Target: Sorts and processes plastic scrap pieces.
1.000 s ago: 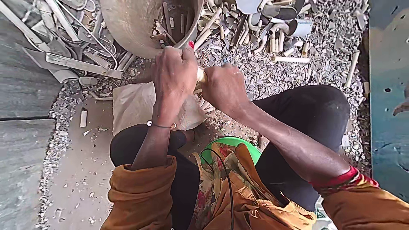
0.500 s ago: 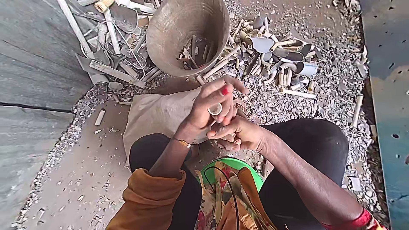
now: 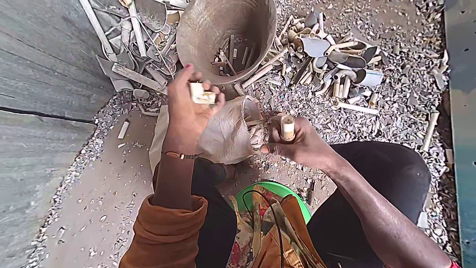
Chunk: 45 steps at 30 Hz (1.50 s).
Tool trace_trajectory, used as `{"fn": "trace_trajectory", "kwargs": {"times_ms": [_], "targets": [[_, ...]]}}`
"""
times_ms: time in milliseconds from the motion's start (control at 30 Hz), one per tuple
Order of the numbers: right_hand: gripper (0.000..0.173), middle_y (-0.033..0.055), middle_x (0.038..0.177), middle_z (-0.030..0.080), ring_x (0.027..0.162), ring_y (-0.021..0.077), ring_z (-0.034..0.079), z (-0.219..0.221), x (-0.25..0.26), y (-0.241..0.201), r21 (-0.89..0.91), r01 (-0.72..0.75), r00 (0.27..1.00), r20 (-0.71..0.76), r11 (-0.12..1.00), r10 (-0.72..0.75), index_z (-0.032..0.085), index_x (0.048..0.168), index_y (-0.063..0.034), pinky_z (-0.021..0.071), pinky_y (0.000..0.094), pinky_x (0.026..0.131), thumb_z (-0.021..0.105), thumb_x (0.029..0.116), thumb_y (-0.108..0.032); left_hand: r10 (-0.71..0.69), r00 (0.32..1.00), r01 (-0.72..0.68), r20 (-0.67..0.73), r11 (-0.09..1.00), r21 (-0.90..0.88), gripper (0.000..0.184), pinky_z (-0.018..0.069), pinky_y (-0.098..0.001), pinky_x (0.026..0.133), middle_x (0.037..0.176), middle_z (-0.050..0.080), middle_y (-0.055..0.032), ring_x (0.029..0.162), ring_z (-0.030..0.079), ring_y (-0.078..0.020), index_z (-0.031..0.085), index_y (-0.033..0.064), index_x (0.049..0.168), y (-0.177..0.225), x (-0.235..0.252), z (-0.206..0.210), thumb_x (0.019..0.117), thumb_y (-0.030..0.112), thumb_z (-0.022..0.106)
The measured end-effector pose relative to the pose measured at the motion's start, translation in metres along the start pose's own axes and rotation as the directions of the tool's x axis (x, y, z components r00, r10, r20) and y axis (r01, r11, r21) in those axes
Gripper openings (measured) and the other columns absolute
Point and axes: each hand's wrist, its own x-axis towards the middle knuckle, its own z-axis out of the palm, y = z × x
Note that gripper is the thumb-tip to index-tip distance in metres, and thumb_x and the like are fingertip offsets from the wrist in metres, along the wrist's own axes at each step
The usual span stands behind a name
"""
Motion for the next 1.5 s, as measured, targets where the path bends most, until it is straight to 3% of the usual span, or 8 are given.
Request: {"fn": "trace_trajectory", "kwargs": {"times_ms": [200, 367, 600, 767, 933, 1067, 1267, 1500], "targets": [[0.017, -0.0001, 0.079, 0.060, 0.068, -0.0012, 0.053, -0.004, -0.009, -0.013, -0.211, 0.012, 0.856, 0.507, 0.977, 0.099, 0.066, 0.100, 0.0002, 0.0444, 0.0165, 0.062, 0.068, 0.0964, -0.016, -0.505, 0.573, -0.292, 0.646, 0.610, 0.736, 0.025, 0.0538, -0.0259, 0.058, 0.091, 0.068, -0.0044, 0.068, 0.063, -0.0098, 0.065, 0.0085, 0.122, -0.034, -0.013, 0.011, 0.1059, 0.023, 0.053], [0.011, -0.0073, 0.081, 0.059, 0.069, -0.0049, 0.053, 0.000, -0.011, 0.008, -0.097, -0.168, 0.879, 0.435, 0.981, 0.194, 0.063, 0.100, -0.0046, 0.0452, 0.0132, 0.064, 0.065, 0.0991, -0.016, -0.001, 0.972, -0.073, 0.235, 0.948, 0.309, 0.053, 0.0586, -0.0468, 0.093, 0.148, 0.048, -0.0191, 0.123, 0.061, -0.0325, 0.032, 0.0134, 0.156, -0.002, 0.035, 0.031, 0.1094, 0.034, 0.046], [0.056, 0.0022, 0.096, 0.053, 0.065, 0.0048, 0.053, 0.000, -0.005, 0.016, -0.036, -0.582, 0.812, 0.028, 0.813, 0.583, 0.031, 0.147, -0.0059, 0.0464, 0.0216, 0.055, 0.050, 0.0943, -0.002, 0.115, 0.993, -0.115, 0.011, 0.971, 0.210, 0.041, 0.0529, -0.0497, 0.099, 0.150, 0.048, -0.0097, 0.132, 0.055, -0.0287, 0.048, 0.0147, 0.145, -0.009, 0.027, 0.015, 0.1069, 0.030, 0.051], [0.044, 0.0140, 0.101, 0.056, 0.068, 0.0173, 0.062, 0.021, 0.013, 0.069, 0.163, -0.670, 0.656, -0.325, 0.724, 0.681, 0.032, 0.146, -0.0046, 0.0535, 0.0330, 0.058, 0.046, 0.1050, -0.007, 0.151, 0.806, -0.591, 0.572, 0.264, 0.762, 0.026, 0.0475, -0.0570, 0.101, 0.135, 0.061, -0.0146, 0.126, 0.056, -0.0333, 0.070, 0.0085, 0.120, -0.057, 0.012, 0.009, 0.1001, 0.022, 0.062], [0.046, 0.0277, 0.128, 0.055, 0.105, 0.0350, 0.065, 0.014, 0.037, 0.137, 0.044, -0.804, 0.513, -0.454, 0.594, 0.728, 0.038, 0.148, -0.0008, 0.0550, 0.0493, 0.086, 0.049, 0.1049, -0.013, -0.270, 0.823, -0.556, 0.500, -0.204, 0.806, 0.038, 0.0307, -0.0679, 0.110, 0.168, 0.028, -0.0062, 0.154, 0.020, -0.0392, 0.066, 0.0204, 0.135, -0.115, -0.002, 0.002, 0.1019, 0.038, 0.061], [0.055, 0.0298, 0.147, 0.047, 0.129, 0.0378, 0.056, 0.019, 0.041, 0.181, -0.020, -0.899, 0.373, -0.560, 0.438, 0.740, 0.038, 0.151, 0.0019, 0.0472, 0.0490, 0.105, 0.055, 0.1035, -0.021, -0.361, 0.847, -0.506, 0.389, -0.328, 0.798, 0.045, 0.0177, -0.0707, 0.117, 0.172, 0.017, -0.0039, 0.158, 0.006, -0.0393, 0.058, 0.0179, 0.145, -0.128, 0.007, -0.023, 0.1036, 0.036, 0.057], [0.051, 0.0240, 0.142, 0.054, 0.113, 0.0329, 0.063, 0.062, 0.053, 0.222, 0.030, -0.657, 0.745, -0.128, 0.753, 0.655, 0.042, 0.153, -0.0024, 0.0544, 0.0479, 0.090, 0.050, 0.1033, -0.008, -0.401, 0.822, -0.553, 0.404, -0.392, 0.735, 0.045, 0.0230, -0.0694, 0.114, 0.171, 0.023, -0.0026, 0.156, 0.014, -0.0404, 0.056, 0.0228, 0.148, -0.125, 0.012, -0.027, 0.1047, 0.035, 0.055], [0.061, 0.0298, 0.144, 0.052, 0.132, 0.0415, 0.055, 0.041, 0.021, 0.297, 0.115, -0.915, 0.283, -0.499, 0.386, 0.819, 0.042, 0.149, 0.0041, 0.0456, 0.0558, 0.107, 0.060, 0.1003, -0.029, -0.268, 0.862, -0.506, 0.431, -0.405, 0.761, 0.040, 0.0374, -0.0627, 0.108, 0.119, 0.072, -0.0195, 0.120, 0.063, -0.0413, 0.070, 0.0090, 0.130, -0.133, 0.027, -0.038, 0.1066, 0.035, 0.050]]}}
